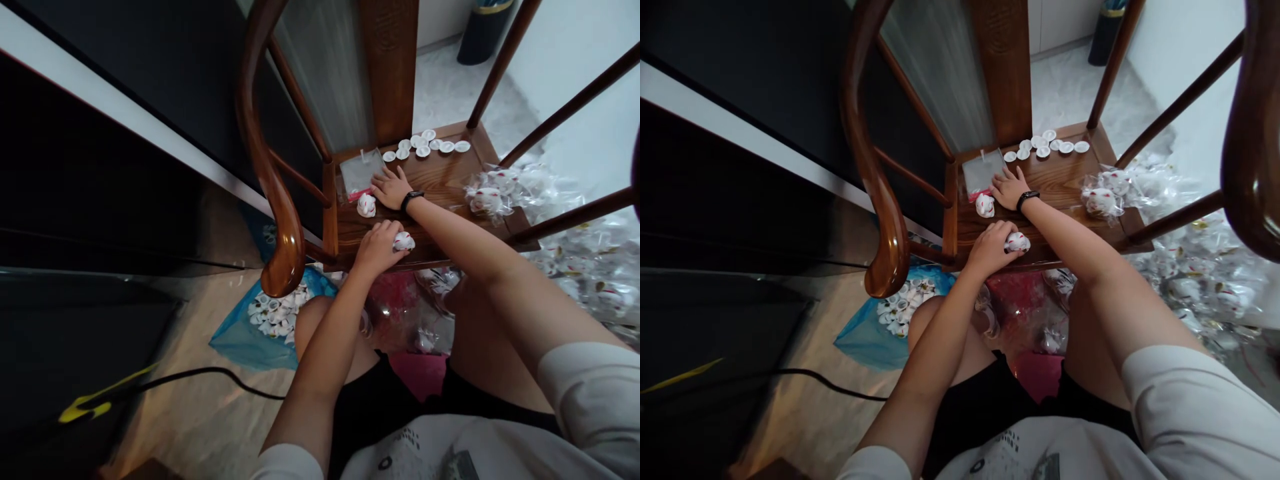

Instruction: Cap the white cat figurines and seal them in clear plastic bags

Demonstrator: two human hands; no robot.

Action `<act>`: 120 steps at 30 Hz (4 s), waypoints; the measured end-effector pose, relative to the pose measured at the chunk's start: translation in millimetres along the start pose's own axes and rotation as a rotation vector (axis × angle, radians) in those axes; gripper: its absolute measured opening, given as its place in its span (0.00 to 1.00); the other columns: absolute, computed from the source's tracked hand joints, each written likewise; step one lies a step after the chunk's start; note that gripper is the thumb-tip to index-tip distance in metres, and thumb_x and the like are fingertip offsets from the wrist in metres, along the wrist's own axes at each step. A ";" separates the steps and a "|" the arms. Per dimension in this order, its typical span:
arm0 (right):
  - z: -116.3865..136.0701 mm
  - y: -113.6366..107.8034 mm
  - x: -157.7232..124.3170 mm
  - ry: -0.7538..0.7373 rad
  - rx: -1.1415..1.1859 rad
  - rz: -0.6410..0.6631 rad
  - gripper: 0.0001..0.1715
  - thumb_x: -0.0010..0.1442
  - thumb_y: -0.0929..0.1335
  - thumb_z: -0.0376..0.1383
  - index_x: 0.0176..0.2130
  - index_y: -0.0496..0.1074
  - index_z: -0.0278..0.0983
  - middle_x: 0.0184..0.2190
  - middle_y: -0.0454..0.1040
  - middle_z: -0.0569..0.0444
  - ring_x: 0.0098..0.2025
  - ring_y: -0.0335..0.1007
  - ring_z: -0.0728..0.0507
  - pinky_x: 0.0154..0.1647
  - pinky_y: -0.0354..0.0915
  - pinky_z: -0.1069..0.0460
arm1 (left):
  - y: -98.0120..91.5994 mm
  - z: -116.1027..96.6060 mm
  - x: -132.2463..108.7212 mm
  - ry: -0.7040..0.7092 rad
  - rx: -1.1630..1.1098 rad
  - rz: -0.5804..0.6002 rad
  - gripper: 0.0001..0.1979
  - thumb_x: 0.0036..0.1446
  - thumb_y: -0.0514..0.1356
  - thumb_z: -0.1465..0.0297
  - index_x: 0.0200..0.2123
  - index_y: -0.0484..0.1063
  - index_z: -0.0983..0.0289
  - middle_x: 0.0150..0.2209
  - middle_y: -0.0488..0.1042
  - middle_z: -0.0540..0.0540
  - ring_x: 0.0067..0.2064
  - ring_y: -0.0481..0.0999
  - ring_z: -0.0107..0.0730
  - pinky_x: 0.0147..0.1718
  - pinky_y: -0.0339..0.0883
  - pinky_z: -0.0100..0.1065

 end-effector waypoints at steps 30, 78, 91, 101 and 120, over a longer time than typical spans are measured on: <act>7.2 -54.5 -210.6 0.179 -0.101 0.467 0.34 0.78 0.55 0.48 0.74 0.65 0.41 0.77 0.57 0.43 0.79 0.46 0.23 0.73 0.46 0.18 | -60.8 21.2 -6.4 0.091 -0.682 -0.582 0.25 0.60 0.71 0.53 0.50 0.67 0.60 0.44 0.77 0.54 0.42 0.79 0.32 0.41 0.72 0.32; 50.6 -100.1 -270.7 -0.033 0.347 0.011 0.23 0.62 0.72 0.42 0.55 0.73 0.39 0.49 0.72 0.44 0.54 0.72 0.34 0.60 0.70 0.39 | 41.8 13.7 13.7 0.269 -0.265 -0.110 0.11 0.68 0.64 0.68 0.47 0.86 0.52 0.59 0.82 0.54 0.71 0.70 0.47 0.72 0.53 0.67; 57.1 -80.3 -257.3 0.132 0.098 -0.163 0.26 0.57 0.77 0.37 0.51 0.66 0.39 0.50 0.68 0.42 0.52 0.69 0.31 0.57 0.70 0.37 | 34.2 -4.5 11.5 0.283 -0.491 -0.116 0.13 0.70 0.61 0.65 0.45 0.86 0.59 0.48 0.87 0.58 0.55 0.85 0.43 0.61 0.75 0.50; 53.0 -85.9 -251.7 0.153 0.140 -0.224 0.22 0.60 0.77 0.44 0.47 0.68 0.39 0.46 0.68 0.43 0.49 0.69 0.32 0.55 0.71 0.38 | 32.1 -2.7 10.8 0.214 -0.488 -0.060 0.15 0.70 0.60 0.65 0.53 0.84 0.59 0.55 0.84 0.59 0.60 0.81 0.45 0.66 0.69 0.51; 64.0 -124.1 -267.9 0.034 0.327 -0.344 0.27 0.69 0.68 0.55 0.56 0.82 0.43 0.51 0.68 0.41 0.57 0.71 0.31 0.63 0.72 0.35 | 40.9 6.1 11.6 0.225 -0.209 0.005 0.16 0.65 0.62 0.70 0.54 0.83 0.56 0.56 0.83 0.58 0.59 0.78 0.49 0.63 0.68 0.51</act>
Point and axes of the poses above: each hand's wrist, its own x-axis towards the middle knuckle, its own y-axis out of the palm, z = x × y, the point moved 7 cm from there along x, towards the middle knuckle
